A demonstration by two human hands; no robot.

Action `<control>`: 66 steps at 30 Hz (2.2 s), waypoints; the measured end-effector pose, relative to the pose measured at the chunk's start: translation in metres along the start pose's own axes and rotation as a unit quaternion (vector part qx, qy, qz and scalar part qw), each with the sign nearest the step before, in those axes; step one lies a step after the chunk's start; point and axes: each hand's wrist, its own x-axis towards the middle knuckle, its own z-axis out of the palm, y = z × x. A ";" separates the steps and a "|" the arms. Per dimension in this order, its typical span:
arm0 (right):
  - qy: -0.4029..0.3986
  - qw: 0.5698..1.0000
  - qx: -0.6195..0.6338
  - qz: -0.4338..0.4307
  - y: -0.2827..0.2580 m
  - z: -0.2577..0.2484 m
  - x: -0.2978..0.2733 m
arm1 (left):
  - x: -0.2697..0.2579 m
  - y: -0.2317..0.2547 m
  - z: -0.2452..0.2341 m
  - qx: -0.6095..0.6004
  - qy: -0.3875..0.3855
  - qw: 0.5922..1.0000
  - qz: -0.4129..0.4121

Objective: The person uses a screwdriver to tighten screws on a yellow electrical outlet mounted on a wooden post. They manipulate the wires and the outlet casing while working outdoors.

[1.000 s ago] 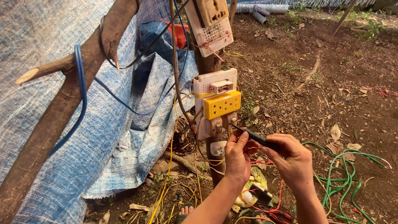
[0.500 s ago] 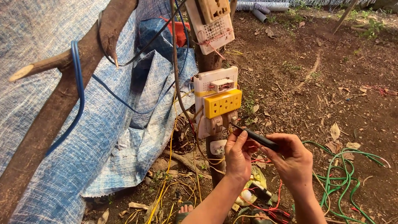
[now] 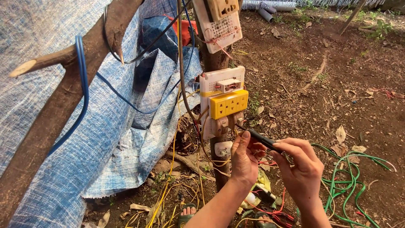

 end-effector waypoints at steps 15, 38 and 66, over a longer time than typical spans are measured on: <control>-0.067 0.997 -0.036 0.020 -0.005 -0.006 0.001 | 0.000 0.001 0.002 -0.053 -0.033 0.996 -0.058; -0.058 0.998 -0.035 0.014 -0.006 -0.010 0.006 | -0.005 0.011 0.004 -0.104 -0.026 0.991 -0.080; -0.041 0.996 0.022 0.075 0.015 -0.008 0.010 | 0.009 -0.010 0.021 0.010 0.016 0.999 -0.032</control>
